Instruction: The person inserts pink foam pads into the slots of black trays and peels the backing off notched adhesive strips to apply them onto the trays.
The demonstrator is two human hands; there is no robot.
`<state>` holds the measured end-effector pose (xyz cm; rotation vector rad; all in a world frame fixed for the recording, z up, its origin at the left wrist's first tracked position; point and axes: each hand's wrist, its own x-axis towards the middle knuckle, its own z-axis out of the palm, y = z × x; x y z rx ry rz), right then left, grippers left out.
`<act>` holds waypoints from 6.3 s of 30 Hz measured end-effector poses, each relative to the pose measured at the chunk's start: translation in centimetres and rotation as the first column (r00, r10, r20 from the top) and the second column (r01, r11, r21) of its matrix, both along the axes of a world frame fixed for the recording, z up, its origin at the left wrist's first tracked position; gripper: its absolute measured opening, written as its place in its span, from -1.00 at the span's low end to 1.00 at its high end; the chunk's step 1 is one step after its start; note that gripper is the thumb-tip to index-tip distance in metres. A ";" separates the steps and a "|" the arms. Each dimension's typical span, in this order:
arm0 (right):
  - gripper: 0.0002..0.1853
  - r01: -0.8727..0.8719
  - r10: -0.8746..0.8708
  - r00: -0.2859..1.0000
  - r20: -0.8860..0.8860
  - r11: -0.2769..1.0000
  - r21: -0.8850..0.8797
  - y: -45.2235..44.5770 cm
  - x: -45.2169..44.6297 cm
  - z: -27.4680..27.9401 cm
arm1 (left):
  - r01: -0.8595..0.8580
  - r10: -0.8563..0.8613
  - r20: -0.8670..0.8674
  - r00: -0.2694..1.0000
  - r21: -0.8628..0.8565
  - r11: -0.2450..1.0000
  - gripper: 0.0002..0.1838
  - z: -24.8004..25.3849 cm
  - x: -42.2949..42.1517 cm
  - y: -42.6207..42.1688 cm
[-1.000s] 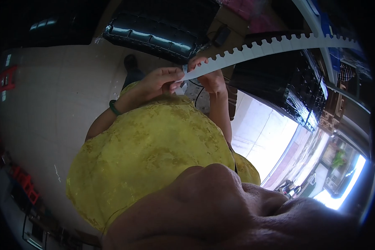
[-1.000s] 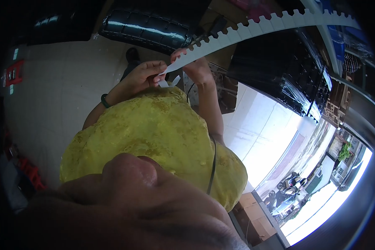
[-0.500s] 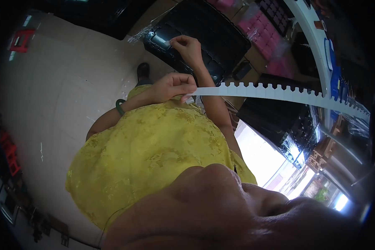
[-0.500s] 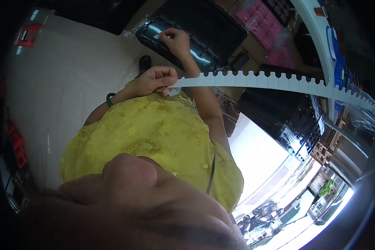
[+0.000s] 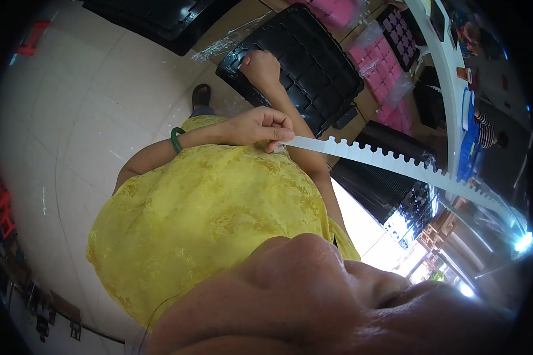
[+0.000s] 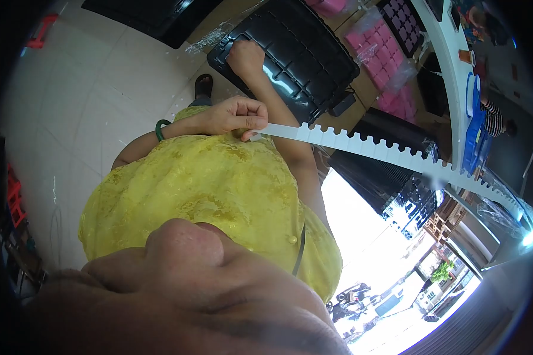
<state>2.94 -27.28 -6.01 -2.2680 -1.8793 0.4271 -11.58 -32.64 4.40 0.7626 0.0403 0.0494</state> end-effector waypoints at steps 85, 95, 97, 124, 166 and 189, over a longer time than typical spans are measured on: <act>-0.73 0.501 -0.444 0.853 -0.273 0.845 0.189 -15.3 31.4 -2.3 | 0.025 -0.069 -0.355 0.932 -0.127 0.992 -0.79 -3.7 9.1 -4.6; -0.81 0.440 -0.372 0.894 -0.249 0.831 0.340 -16.1 29.3 -1.1 | 0.074 -0.105 -0.370 0.923 -0.097 0.993 -0.78 -2.8 10.1 -3.5; -0.82 0.602 -0.467 0.780 -0.416 0.742 0.295 -18.2 28.3 -0.9 | 0.068 -0.101 -0.361 0.927 -0.103 0.992 -0.78 -3.1 10.1 -3.6; -0.89 0.560 -0.091 0.075 -0.993 0.828 -0.034 -19.0 15.0 11.3 | -0.115 0.041 -0.233 0.972 -0.313 0.943 -0.80 -3.9 7.5 -2.9; -0.81 0.942 -0.740 0.300 -0.602 0.331 0.063 -36.3 21.4 1.2 | 0.341 -0.351 0.163 0.922 0.088 0.936 -0.28 -2.0 25.1 -6.0; -0.82 0.125 -0.148 0.987 0.057 0.945 0.302 13.3 28.2 -4.5 | -0.326 0.391 -0.386 0.836 0.225 0.918 -0.74 -10.1 16.3 17.9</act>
